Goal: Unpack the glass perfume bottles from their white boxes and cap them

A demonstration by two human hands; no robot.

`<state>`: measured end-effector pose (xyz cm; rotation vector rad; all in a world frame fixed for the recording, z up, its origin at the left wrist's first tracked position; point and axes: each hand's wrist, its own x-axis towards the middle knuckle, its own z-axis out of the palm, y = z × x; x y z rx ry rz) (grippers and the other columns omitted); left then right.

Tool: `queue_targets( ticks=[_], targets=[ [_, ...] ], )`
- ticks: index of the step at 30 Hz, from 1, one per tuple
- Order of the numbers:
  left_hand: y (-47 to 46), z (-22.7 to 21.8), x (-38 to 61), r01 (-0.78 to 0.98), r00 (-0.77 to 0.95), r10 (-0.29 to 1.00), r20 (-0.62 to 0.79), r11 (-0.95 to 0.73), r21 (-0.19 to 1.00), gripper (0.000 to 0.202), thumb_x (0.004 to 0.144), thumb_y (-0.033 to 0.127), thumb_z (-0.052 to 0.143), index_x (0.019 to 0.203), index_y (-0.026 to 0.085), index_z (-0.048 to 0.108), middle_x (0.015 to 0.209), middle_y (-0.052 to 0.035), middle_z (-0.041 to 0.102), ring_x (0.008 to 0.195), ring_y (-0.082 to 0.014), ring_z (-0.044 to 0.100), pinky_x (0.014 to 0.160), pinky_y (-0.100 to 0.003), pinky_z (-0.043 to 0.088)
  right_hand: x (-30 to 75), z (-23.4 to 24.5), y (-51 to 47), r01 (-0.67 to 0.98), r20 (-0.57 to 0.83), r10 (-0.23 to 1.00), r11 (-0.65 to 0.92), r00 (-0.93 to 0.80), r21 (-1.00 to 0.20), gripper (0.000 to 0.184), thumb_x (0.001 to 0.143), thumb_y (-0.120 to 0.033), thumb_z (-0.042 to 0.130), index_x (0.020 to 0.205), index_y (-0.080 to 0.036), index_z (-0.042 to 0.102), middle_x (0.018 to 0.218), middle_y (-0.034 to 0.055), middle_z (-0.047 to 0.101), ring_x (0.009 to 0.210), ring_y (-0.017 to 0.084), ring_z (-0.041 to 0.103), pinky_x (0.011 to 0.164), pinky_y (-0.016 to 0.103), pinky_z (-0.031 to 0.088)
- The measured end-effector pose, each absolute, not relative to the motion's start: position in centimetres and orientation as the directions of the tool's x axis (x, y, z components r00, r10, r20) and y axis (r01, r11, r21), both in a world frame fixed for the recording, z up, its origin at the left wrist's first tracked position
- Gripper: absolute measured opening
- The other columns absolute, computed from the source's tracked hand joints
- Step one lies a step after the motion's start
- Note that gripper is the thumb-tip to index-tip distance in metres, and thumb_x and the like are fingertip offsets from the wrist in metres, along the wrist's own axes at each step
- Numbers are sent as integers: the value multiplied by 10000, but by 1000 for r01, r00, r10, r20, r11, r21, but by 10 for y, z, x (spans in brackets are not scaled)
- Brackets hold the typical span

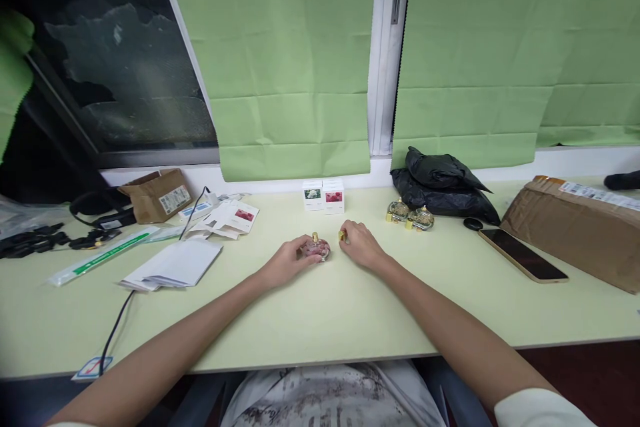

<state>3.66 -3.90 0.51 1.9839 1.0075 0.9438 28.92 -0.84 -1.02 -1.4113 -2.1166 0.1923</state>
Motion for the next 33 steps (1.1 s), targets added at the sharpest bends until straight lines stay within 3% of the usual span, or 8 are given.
queue_targets(
  ticks=[5, 11, 15, 18, 21, 27, 33],
  targets=[
    [-38, 3, 36, 242, 462, 847, 262, -405, 882, 470, 844, 554, 769, 1123, 184, 693, 1098, -98, 762, 1034, -259, 693, 947, -412, 539, 285, 1, -19, 733, 588, 741, 590, -325, -338, 454, 947, -219, 601, 1395, -221, 526, 1304, 134, 591, 1201, 323, 524, 1042, 517, 466],
    [-35, 4, 34, 162, 471, 845, 255, -367, 916, 500, 904, 555, 712, 1211, 166, 650, 1215, -112, 721, 1100, -247, 685, 989, -403, 536, 272, 22, -40, 559, 685, 568, 782, -456, -277, 501, 1040, -176, 441, 1506, -353, 492, 1374, 84, 607, 1287, 305, 520, 1098, 557, 466],
    [-37, 7, 35, 125, 469, 847, 249, -343, 931, 496, 916, 576, 686, 1191, 165, 650, 1131, -105, 712, 966, -219, 690, 789, -326, 577, 268, 23, -44, 512, 651, 546, 816, -528, -269, 562, 1069, -204, 395, 1599, -390, 371, 1492, 55, 560, 1354, 287, 505, 1139, 565, 455],
    [-39, 10, 34, 149, 457, 849, 265, -367, 918, 447, 940, 563, 653, 1154, 170, 654, 1047, -83, 710, 777, -162, 638, 622, -261, 514, 268, 22, -44, 504, 629, 546, 821, -553, -269, 581, 1083, -212, 363, 1629, -401, 305, 1554, 37, 516, 1380, 274, 496, 1157, 552, 446],
    [-40, 11, 33, 177, 448, 852, 272, -383, 907, 409, 937, 534, 664, 1117, 166, 667, 963, -54, 698, 661, -116, 553, 567, -234, 444, 267, 23, -45, 488, 628, 549, 823, -551, -291, 548, 1094, -230, 351, 1616, -393, 332, 1526, 43, 542, 1349, 267, 519, 1138, 532, 461],
    [-41, 11, 34, 266, 417, 888, 193, -322, 909, 449, 839, 581, 751, 969, 156, 685, 707, 22, 582, 577, -105, 454, 538, -239, 373, 268, 21, -42, 479, 634, 570, 811, -522, -335, 370, 1101, -276, 372, 1423, -326, 545, 1291, 75, 658, 1185, 269, 590, 1022, 486, 510],
    [-38, 11, 34, 241, 424, 874, 237, -361, 901, 481, 852, 615, 729, 944, 143, 707, 837, -31, 671, 766, -169, 582, 708, -279, 452, 269, 16, -35, 521, 636, 592, 788, -495, -329, 218, 1074, -231, 422, 1231, -258, 571, 1109, 82, 654, 1047, 257, 582, 936, 443, 502]
  ],
)
